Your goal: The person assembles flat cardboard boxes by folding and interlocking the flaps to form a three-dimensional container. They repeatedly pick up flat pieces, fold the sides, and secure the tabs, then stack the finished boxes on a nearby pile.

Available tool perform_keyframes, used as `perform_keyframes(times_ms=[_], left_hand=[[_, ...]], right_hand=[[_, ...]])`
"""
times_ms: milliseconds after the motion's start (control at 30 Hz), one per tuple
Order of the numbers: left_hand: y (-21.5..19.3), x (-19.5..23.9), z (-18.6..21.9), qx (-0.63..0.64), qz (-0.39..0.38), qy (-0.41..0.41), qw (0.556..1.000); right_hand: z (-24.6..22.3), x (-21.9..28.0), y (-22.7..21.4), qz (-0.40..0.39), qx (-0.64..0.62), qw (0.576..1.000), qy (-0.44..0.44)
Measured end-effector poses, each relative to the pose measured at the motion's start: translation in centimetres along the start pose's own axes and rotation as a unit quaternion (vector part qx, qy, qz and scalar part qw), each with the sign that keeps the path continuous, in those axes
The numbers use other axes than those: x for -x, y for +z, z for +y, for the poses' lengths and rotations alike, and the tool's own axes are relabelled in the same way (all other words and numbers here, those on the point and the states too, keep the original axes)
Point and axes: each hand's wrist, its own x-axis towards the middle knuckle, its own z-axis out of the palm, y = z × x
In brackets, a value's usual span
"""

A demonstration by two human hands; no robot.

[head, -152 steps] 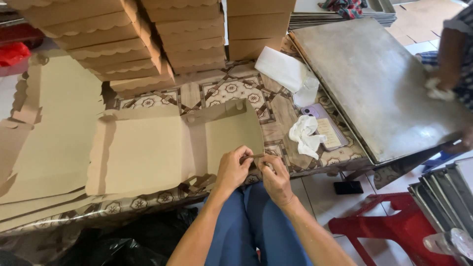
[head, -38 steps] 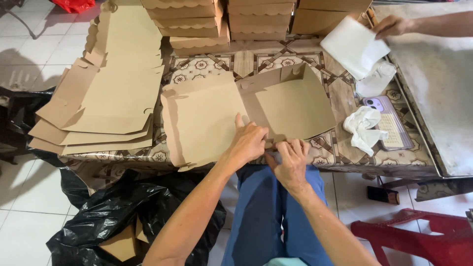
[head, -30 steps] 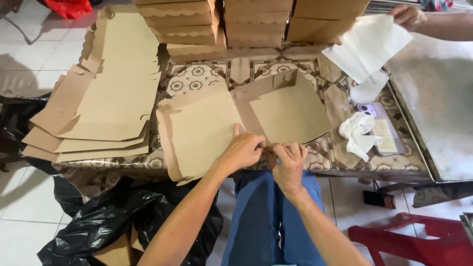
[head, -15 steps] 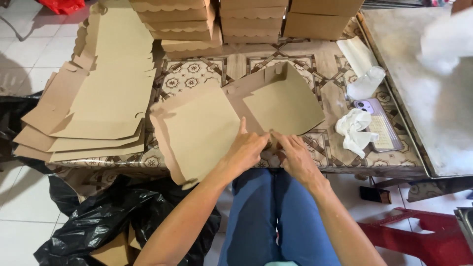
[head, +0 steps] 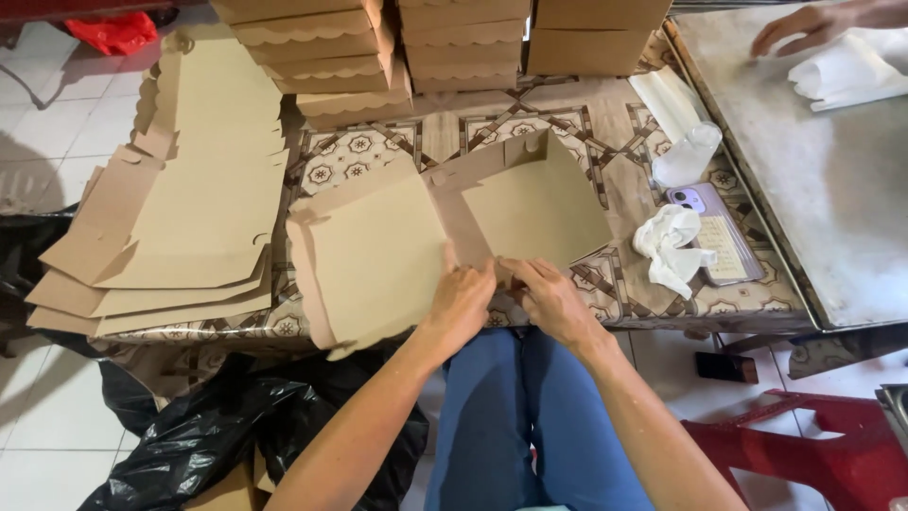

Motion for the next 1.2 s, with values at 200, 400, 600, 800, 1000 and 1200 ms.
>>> perform_keyframes(times_ms=[200,400,600,800,1000,1200], left_hand=[[1.2,0.1,-1.8,-0.092,0.061,0.0,0.994],[4.9,-1.2,-4.5,-0.088,0.054,0.059,0.993],[5.0,-1.1,-5.2,-0.089,0.077,0.094,0.989],[4.7,-0.2,-4.9,-0.052,0.084,0.117,0.988],[6.8,-1.7,-7.1,-0.033,0.06,0.12,0.99],[5.1,-2.3,-5.7,-0.067,0.015,0.076,0.995]], right_hand=[[-1.5,-0.4,-0.6,0.004,0.012,1.0,0.005],[0.2,0.5,0.7,0.0,0.059,0.998,0.012],[0.0,0.4,0.4,0.01,0.008,1.0,-0.02],[-1.7,-0.4,-0.5,0.043,0.001,0.998,-0.037],[-1.7,-0.4,-0.7,0.034,-0.017,0.997,-0.063],[-2.0,-0.7,-0.9,0.045,-0.027,0.995,-0.081]])
